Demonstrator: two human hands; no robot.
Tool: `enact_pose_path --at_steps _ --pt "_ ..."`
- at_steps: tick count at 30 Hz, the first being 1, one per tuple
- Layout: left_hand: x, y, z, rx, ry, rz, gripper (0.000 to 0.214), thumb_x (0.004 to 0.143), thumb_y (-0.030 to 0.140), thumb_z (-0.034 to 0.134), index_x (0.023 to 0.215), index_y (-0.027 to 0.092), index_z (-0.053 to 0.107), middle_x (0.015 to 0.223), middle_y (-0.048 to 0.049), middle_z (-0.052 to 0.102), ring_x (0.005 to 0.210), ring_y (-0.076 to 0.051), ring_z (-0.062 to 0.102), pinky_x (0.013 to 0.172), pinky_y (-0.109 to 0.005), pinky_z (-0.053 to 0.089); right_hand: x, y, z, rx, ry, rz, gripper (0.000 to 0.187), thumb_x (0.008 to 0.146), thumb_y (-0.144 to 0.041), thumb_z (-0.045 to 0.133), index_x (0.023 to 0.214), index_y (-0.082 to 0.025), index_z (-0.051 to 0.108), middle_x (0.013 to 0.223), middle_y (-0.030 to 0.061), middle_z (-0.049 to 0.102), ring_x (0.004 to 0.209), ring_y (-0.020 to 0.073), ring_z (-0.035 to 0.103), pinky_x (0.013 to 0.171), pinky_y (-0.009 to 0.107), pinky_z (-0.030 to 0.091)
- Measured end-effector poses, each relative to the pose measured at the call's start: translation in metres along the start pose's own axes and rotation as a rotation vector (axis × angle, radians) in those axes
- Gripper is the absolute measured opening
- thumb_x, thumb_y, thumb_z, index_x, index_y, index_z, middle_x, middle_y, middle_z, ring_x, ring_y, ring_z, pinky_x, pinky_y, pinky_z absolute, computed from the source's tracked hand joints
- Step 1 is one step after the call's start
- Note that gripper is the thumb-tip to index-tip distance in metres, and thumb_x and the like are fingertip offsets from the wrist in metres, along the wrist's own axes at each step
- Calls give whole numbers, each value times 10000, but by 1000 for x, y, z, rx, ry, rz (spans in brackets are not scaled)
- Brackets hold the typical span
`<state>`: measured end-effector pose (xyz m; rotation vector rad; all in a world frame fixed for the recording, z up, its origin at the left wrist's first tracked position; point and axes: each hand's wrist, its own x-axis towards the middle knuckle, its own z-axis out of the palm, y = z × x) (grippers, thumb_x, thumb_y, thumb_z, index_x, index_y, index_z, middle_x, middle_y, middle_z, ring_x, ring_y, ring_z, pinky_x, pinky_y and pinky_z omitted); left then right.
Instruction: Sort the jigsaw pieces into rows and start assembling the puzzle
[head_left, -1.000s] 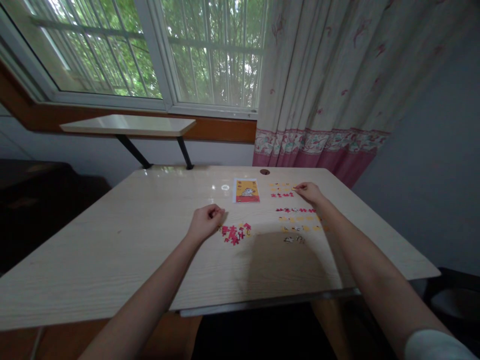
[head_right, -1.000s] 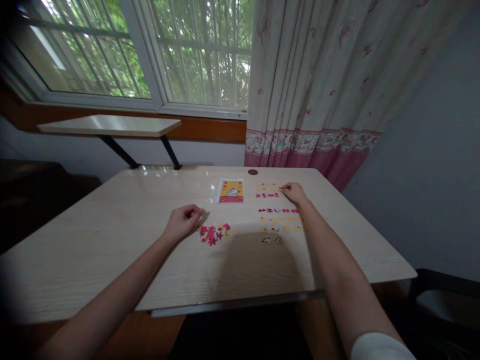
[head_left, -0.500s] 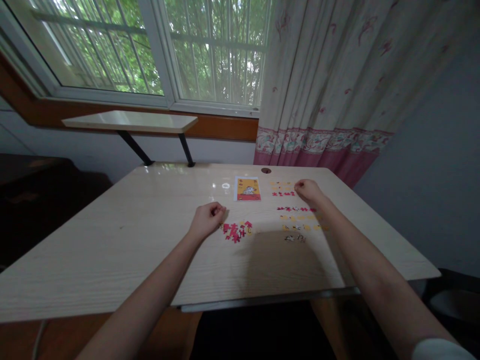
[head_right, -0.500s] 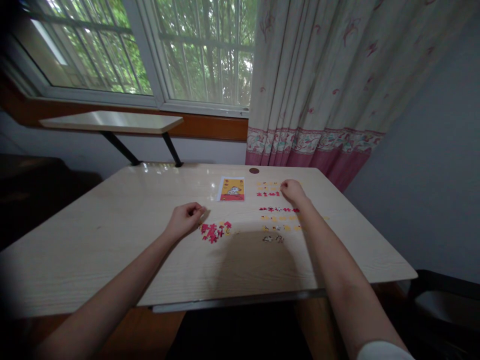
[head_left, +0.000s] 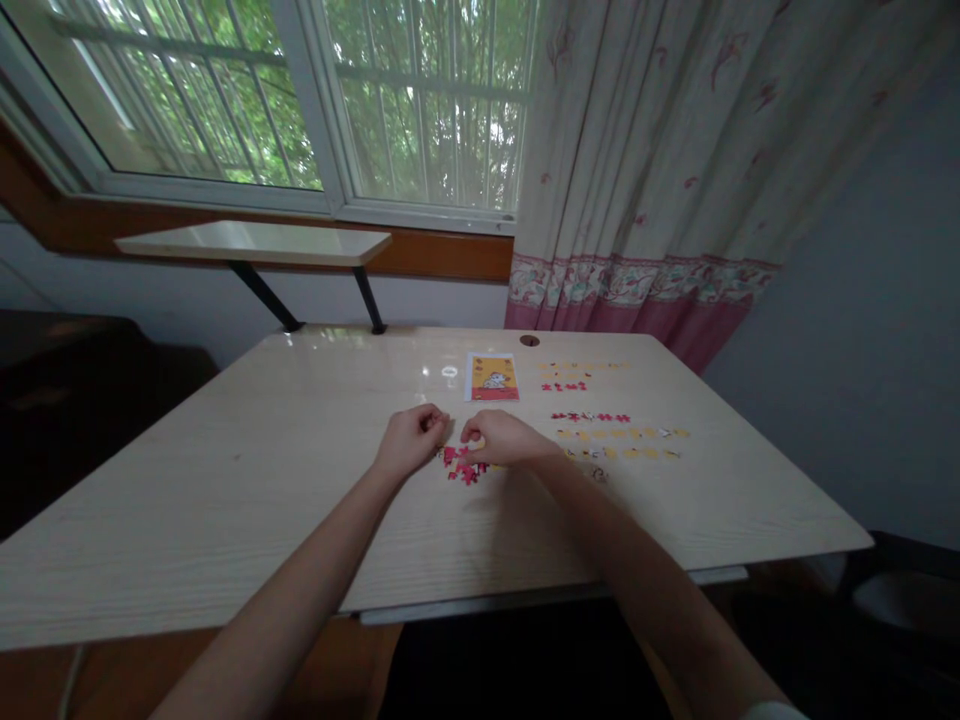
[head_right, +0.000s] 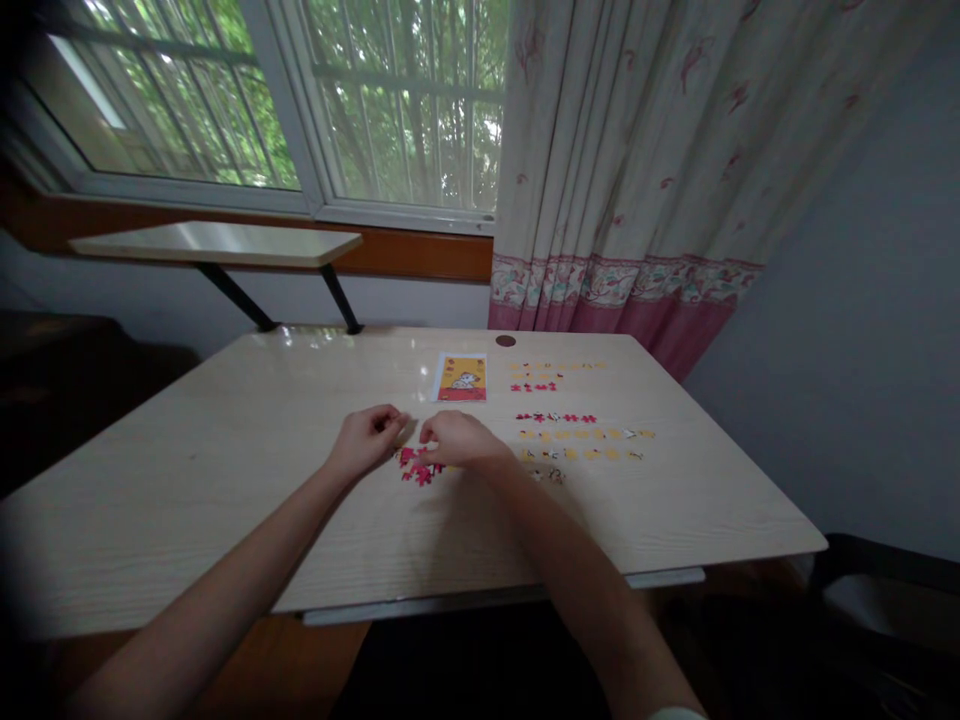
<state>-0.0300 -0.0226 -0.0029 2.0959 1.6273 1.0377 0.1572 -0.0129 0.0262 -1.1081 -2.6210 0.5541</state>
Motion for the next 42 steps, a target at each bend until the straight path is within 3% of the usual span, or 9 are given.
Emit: enact_pose_path --at_steps 4,14,19,23,31,37,42 --pt "0 1 0 21 -8 7 311 791 405 466 644 157 583 516 27 519 482 -104 456 490 -213 298 0 7 6 60 -20 -10 194 684 -317 684 798 -161 682 780 39 653 724 130 576 643 208 382" --pt "-2 4 -3 54 -54 53 310 805 405 455 647 167 576 506 25 524 470 -109 458 485 -214 294 -4 9 3 136 78 69 52 701 -173 660 745 -146 671 715 22 643 655 112 557 631 217 378" --pt "-3 5 -4 76 -65 61 299 814 393 456 659 167 576 515 20 525 467 -105 451 486 -214 287 -6 14 4 50 137 46 130 791 -224 579 809 -149 684 775 53 650 732 137 563 706 248 382" --pt "-4 7 -6 65 -59 71 291 813 385 456 667 165 579 516 21 518 467 -103 445 483 -212 284 -7 17 6 -6 117 9 263 666 -360 717 839 -164 682 820 54 639 787 162 553 735 267 376" --pt "-3 10 -5 -42 -75 60 309 794 401 481 653 152 597 509 28 499 477 -96 427 477 -204 296 -7 11 4 162 133 12 81 723 -190 658 796 -172 689 773 28 666 758 135 581 731 244 398" --pt "-4 11 -3 -206 -122 33 292 763 401 530 711 134 636 498 32 458 477 -93 404 468 -198 307 -7 9 6 433 227 80 196 746 -190 612 936 -168 655 754 14 651 687 110 592 651 217 436" --pt "-5 13 -2 -247 -139 20 273 738 383 559 746 126 650 485 35 458 455 -87 391 446 -192 297 -9 5 8 506 195 70 412 693 -211 669 1082 -183 535 691 -24 617 637 108 590 606 215 440"
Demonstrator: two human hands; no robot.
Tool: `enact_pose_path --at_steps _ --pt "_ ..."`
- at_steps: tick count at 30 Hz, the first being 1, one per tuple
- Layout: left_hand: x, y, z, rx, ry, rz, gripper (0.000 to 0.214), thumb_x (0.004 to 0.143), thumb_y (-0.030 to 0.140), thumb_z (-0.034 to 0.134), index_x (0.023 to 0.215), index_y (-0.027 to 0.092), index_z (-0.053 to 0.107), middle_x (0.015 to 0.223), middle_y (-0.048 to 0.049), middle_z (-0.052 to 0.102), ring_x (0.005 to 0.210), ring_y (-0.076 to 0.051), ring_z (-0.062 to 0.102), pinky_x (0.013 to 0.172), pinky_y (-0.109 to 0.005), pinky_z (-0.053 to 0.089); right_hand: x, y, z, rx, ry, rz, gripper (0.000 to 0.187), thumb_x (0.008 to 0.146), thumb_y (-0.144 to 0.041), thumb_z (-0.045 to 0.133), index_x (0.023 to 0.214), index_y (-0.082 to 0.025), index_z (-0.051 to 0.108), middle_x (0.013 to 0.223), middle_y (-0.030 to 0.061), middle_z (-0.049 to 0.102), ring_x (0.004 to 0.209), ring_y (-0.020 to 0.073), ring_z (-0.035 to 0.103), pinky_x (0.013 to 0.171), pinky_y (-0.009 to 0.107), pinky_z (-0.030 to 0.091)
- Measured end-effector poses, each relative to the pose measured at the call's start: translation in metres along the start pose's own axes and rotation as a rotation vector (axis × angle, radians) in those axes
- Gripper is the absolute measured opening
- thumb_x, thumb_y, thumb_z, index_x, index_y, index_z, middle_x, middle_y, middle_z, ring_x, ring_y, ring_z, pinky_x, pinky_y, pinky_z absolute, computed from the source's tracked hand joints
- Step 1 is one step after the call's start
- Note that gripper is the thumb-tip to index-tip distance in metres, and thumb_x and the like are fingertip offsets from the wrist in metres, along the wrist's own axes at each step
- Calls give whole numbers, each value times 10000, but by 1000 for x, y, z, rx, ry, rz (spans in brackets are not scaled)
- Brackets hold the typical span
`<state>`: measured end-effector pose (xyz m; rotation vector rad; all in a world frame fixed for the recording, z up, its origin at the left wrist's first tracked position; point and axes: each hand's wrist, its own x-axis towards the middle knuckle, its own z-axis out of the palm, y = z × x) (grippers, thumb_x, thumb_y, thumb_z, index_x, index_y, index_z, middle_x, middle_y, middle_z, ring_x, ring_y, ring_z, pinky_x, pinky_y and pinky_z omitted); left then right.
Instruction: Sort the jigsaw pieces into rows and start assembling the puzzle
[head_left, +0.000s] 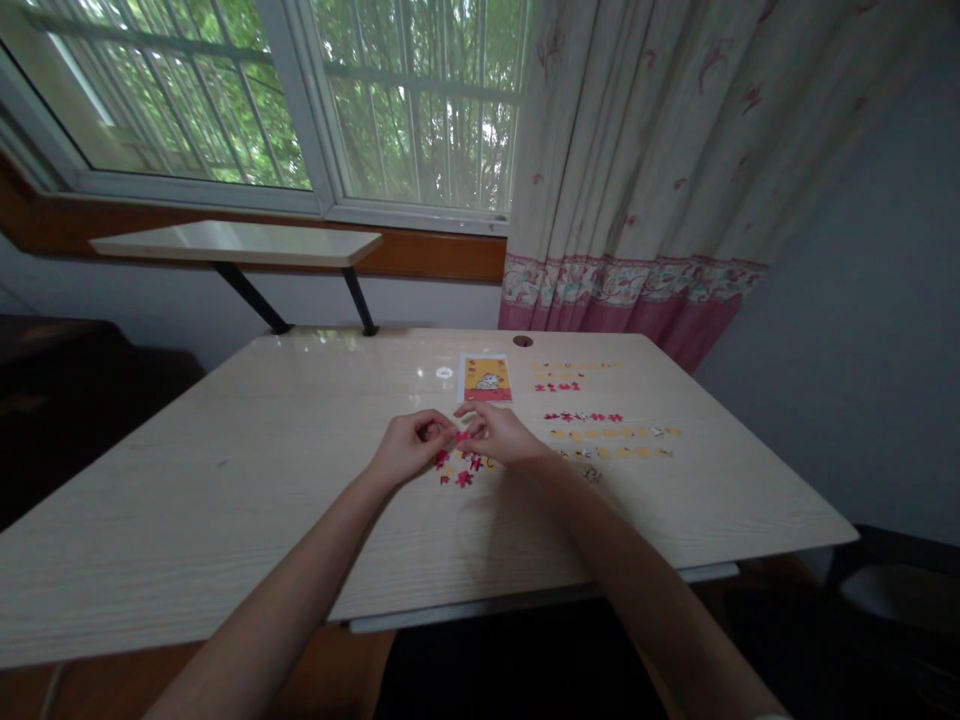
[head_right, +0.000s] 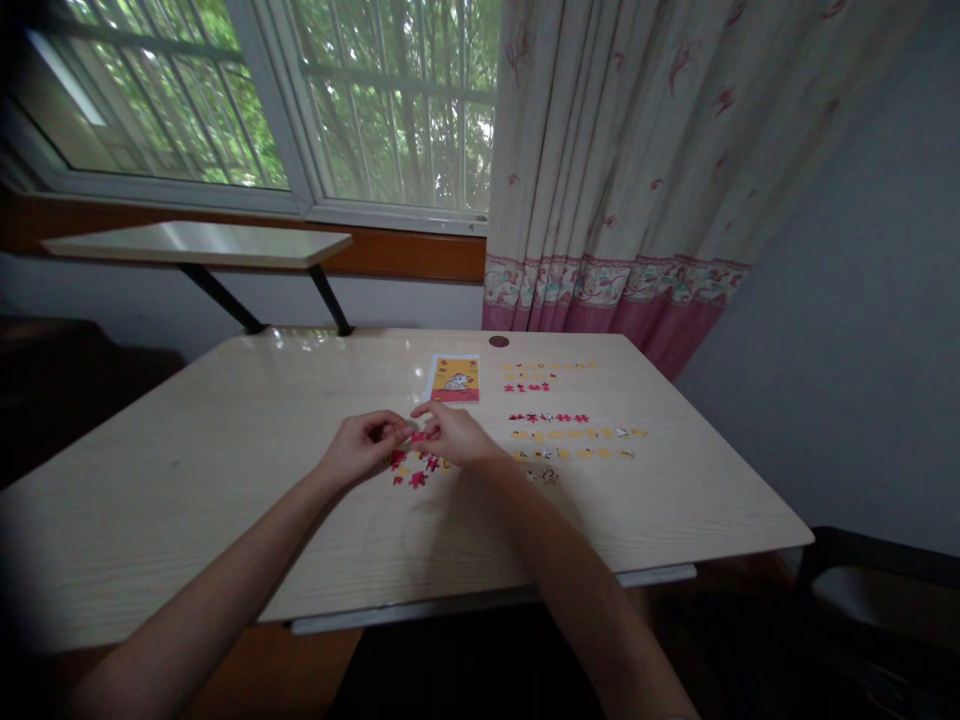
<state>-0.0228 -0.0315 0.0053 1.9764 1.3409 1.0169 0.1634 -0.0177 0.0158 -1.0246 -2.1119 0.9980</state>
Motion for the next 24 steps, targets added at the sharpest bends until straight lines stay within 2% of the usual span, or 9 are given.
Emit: enact_pose_path --at_steps 6,12,19,24 --pt "-1 5 0 -66 -95 -25 278 710 354 569 759 106 683 535 -13 564 476 -100 444 463 -205 357 -2 -4 -1 4 -14 -35 412 683 -210 667 1049 -201 480 700 -37 597 624 101 565 583 208 427" --pt "0 6 1 -204 -117 -54 234 673 318 587 741 107 663 513 10 534 456 -85 432 453 -197 361 -2 -4 3 9 -47 -25 420 677 -169 644 1054 -221 468 714 -39 611 622 101 557 585 214 433" --pt "3 4 0 -262 19 -129 226 638 337 604 667 117 643 463 19 503 404 -75 406 393 -191 304 4 2 3 40 170 -41 310 751 -244 593 1053 -194 543 767 0 634 662 108 568 634 232 442" --pt "6 3 0 -354 109 -170 260 615 381 625 640 123 636 526 -26 594 441 -109 494 410 -211 354 4 0 -2 -116 186 -132 202 772 -298 598 952 -218 643 810 11 653 696 117 564 693 246 440"
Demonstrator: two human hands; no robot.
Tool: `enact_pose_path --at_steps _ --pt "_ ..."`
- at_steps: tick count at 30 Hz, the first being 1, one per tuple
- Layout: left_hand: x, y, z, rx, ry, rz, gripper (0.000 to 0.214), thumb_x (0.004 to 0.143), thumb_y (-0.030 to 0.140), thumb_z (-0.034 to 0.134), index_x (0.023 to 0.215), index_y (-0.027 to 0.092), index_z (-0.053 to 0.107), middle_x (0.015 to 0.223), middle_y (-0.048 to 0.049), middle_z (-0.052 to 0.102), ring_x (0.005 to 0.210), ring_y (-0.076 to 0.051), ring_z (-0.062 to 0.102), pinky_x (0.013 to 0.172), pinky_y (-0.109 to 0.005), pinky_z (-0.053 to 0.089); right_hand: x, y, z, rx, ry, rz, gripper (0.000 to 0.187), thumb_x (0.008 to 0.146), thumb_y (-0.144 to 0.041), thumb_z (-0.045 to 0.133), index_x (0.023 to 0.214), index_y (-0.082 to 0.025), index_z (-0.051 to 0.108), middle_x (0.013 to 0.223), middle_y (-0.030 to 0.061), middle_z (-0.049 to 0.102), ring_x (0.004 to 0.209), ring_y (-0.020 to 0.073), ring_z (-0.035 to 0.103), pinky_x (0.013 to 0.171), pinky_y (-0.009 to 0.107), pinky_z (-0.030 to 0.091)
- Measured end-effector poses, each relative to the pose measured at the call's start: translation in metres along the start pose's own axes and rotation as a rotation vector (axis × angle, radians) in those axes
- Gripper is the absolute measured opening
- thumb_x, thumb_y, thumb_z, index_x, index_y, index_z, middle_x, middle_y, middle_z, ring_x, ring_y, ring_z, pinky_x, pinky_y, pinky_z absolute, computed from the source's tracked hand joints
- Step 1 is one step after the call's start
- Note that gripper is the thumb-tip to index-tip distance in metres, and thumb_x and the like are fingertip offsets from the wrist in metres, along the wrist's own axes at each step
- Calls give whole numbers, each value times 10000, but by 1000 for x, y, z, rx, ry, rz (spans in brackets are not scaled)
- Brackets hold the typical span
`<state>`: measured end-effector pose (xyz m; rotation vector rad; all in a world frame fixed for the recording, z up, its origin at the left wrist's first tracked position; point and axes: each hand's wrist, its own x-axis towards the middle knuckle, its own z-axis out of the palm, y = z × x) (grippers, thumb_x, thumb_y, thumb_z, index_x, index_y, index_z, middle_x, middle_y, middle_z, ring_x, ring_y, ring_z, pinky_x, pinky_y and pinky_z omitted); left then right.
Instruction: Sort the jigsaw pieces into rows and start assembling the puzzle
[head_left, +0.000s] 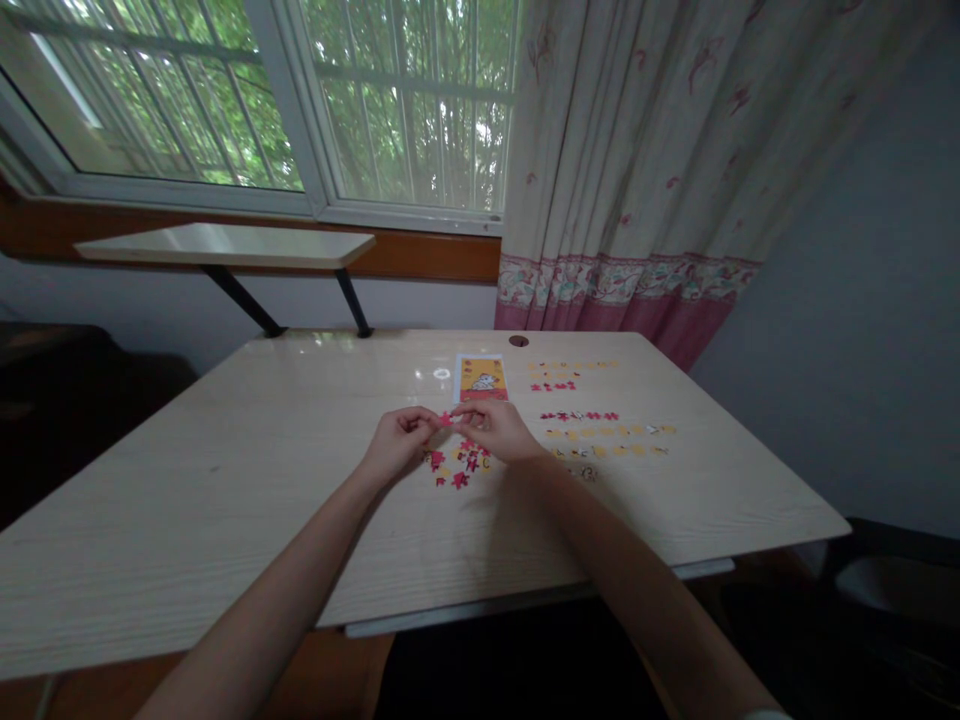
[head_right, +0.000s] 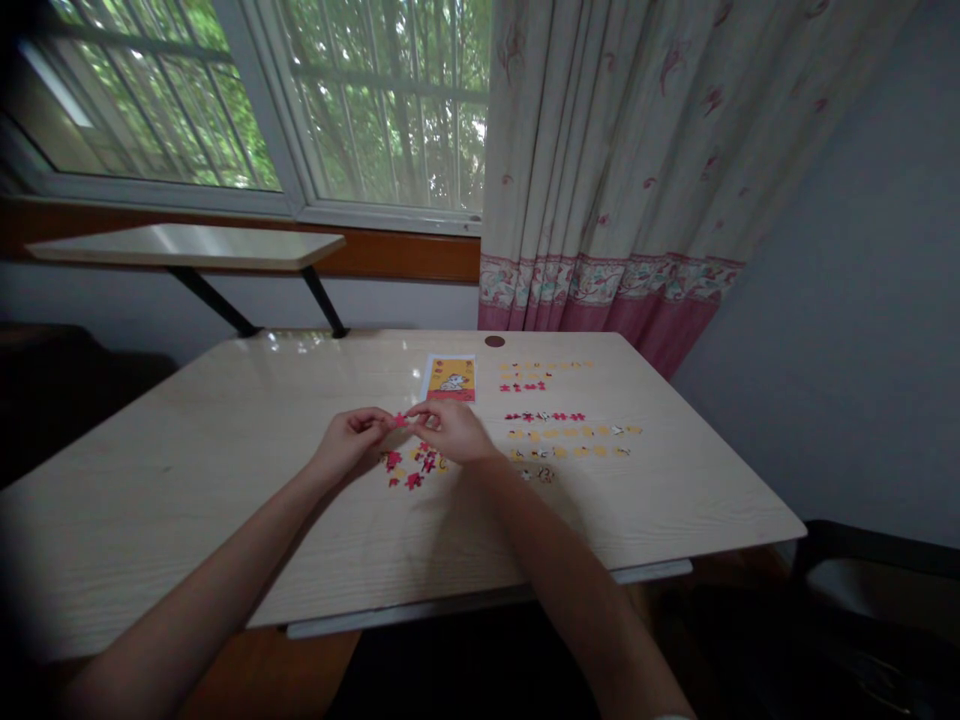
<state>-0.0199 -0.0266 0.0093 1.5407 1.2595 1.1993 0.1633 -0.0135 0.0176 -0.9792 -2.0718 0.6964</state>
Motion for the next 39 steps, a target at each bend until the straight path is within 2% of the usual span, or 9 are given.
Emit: enact_pose_path --at_steps 8,12,20,27,33,39 --pt "-2 8 0 -78 -21 -45 204 575 328 633 622 130 619 516 3 574 436 -88 455 411 -200 316 -2 0 -3 -200 61 -147 218 820 -307 571 1021 -260 643 891 23 666 828 144 580 822 279 406" --pt "-3 11 1 -96 -26 -56 235 572 352 653 620 124 623 485 13 546 407 -74 411 391 -193 282 -2 2 -3 -270 59 -188 202 833 -306 560 1010 -264 647 897 19 674 862 147 590 817 281 398" --pt "-3 9 2 -170 6 -60 259 597 381 668 638 128 630 409 53 452 366 -54 331 379 -182 215 -3 1 -11 -298 199 -301 191 830 -298 574 997 -233 641 897 11 679 866 139 593 799 273 402" --pt "3 -3 -2 -2 130 -6 224 621 352 613 670 135 635 468 32 506 413 -73 371 417 -193 253 -5 -7 -30 -307 378 -293 197 841 -347 559 950 -212 654 796 10 673 780 137 582 763 288 392" --pt "2 -8 -4 214 177 32 221 656 345 565 680 139 641 480 36 482 471 -95 402 480 -207 301 -5 -9 -29 -307 377 -319 193 852 -334 546 960 -212 648 810 10 671 785 133 579 765 287 394" --pt "3 -8 -7 231 165 25 227 657 350 552 682 142 639 479 41 468 462 -96 393 480 -214 295 -5 -4 -32 -356 360 -299 210 858 -339 531 970 -203 645 807 20 667 780 138 577 761 288 395"
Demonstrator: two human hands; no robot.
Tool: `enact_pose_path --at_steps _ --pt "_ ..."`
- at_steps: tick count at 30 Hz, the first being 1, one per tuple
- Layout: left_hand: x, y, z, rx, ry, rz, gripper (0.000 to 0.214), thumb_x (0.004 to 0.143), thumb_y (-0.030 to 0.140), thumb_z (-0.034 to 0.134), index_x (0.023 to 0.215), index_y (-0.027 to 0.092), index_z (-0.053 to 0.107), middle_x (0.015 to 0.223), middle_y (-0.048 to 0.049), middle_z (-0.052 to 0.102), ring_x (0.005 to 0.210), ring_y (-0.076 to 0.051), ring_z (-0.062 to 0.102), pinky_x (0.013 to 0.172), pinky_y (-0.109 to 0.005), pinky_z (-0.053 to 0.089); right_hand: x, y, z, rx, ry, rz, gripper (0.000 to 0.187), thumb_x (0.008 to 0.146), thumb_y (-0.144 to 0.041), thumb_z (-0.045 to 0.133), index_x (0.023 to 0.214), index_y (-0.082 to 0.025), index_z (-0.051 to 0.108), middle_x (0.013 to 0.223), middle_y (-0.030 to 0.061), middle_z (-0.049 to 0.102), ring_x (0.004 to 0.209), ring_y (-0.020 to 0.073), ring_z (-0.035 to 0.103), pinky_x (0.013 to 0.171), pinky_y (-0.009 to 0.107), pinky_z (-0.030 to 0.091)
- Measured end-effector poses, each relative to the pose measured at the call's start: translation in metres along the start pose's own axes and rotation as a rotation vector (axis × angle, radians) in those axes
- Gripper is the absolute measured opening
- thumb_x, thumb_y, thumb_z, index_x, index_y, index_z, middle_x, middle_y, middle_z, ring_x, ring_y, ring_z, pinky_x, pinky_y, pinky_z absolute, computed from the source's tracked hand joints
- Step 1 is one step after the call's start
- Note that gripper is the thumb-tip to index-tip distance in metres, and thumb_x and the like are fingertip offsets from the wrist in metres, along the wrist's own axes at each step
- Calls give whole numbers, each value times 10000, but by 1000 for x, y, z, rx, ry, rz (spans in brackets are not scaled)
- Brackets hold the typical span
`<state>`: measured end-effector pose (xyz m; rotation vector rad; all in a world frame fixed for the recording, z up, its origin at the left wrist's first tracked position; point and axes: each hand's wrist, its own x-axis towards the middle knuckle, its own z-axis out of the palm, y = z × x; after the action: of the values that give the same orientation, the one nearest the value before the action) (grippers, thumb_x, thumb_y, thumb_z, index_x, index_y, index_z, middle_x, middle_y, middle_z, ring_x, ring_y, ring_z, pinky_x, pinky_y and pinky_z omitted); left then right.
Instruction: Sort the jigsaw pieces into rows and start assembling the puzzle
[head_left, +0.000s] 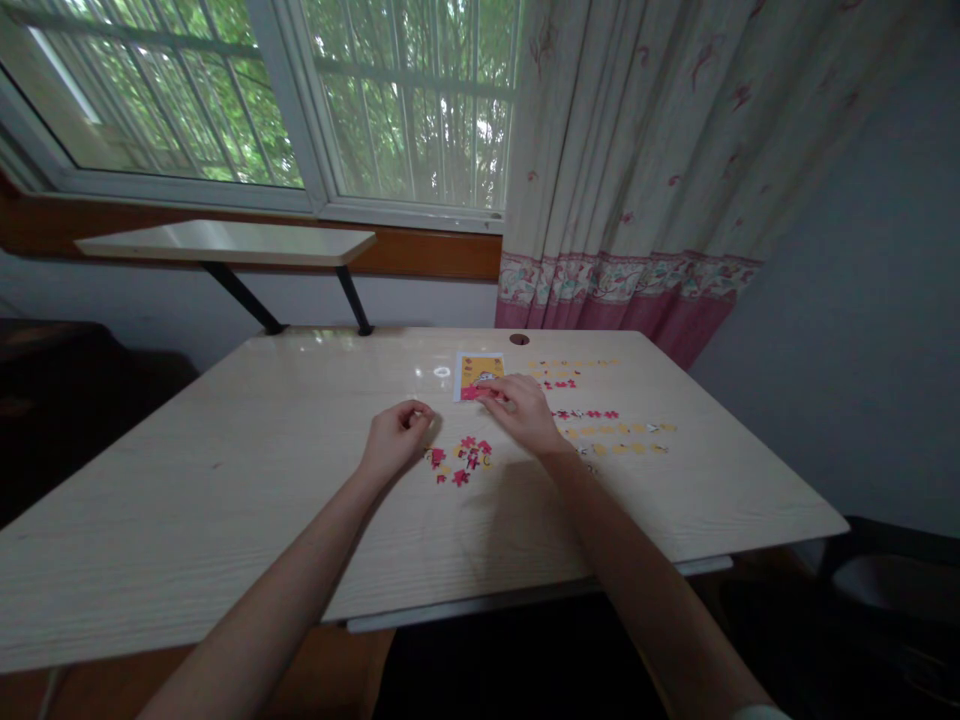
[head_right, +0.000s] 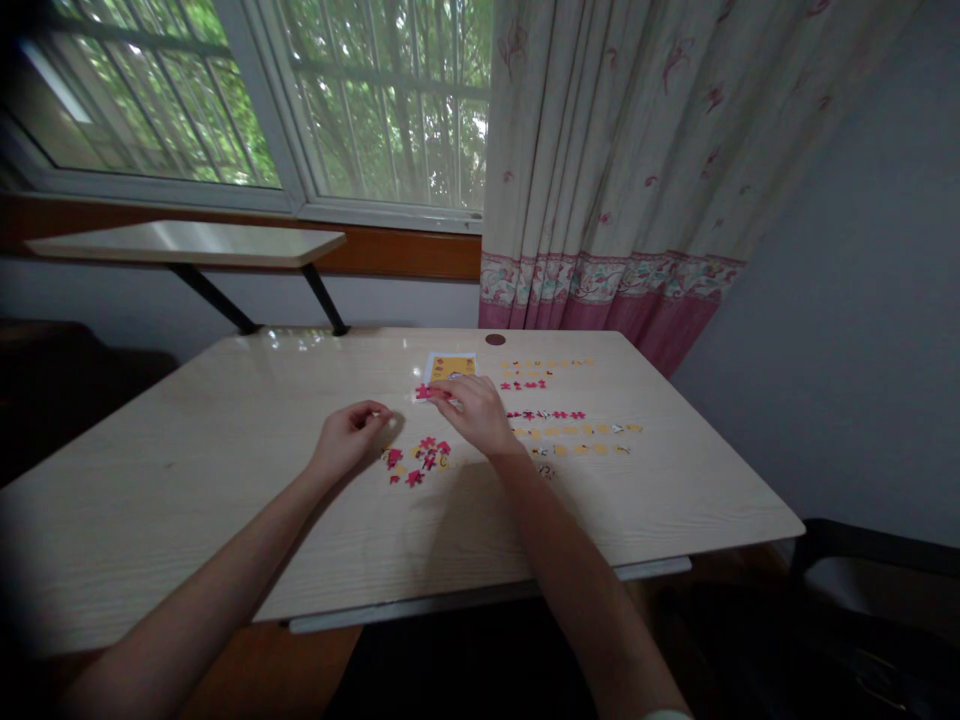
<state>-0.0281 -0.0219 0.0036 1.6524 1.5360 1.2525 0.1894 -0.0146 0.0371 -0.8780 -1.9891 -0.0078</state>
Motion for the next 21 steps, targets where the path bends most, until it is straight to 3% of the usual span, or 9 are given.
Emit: enact_pose_path --at_steps 4,9,11,16,21 --pt "3 -2 -6 49 -26 -1 196 663 302 535 689 139 641 503 22 500 481 -103 416 482 -218 297 5 19 -12 -84 -16 39 200 847 -337 541 951 -204 649 827 30 663 786 153 572 755 291 400" --pt "-1 8 -14 6 -485 63 130 659 254 552 644 135 604 589 -7 561 547 -107 461 529 -218 351 9 63 -48 -170 -54 98 209 830 -338 552 940 -194 655 863 51 663 808 168 570 754 295 407" --pt "-3 12 -17 2 -586 73 136 676 259 559 684 132 606 601 -1 549 553 -102 448 534 -215 353 5 85 -64 -199 -82 149 210 816 -325 560 928 -180 663 853 60 665 787 171 568 732 293 414" --pt "-1 6 -23 70 -644 96 256 701 305 582 879 128 629 615 22 501 555 -95 425 525 -203 346 -21 139 -89 -204 -114 474 244 747 -349 610 876 -158 688 823 73 676 659 156 548 623 276 413" --pt "0 3 -24 140 -664 151 272 675 336 622 864 144 654 666 7 505 595 -110 454 547 -210 368 -46 173 -97 -167 -193 690 314 707 -395 623 873 -140 699 756 69 674 612 147 541 566 258 401"
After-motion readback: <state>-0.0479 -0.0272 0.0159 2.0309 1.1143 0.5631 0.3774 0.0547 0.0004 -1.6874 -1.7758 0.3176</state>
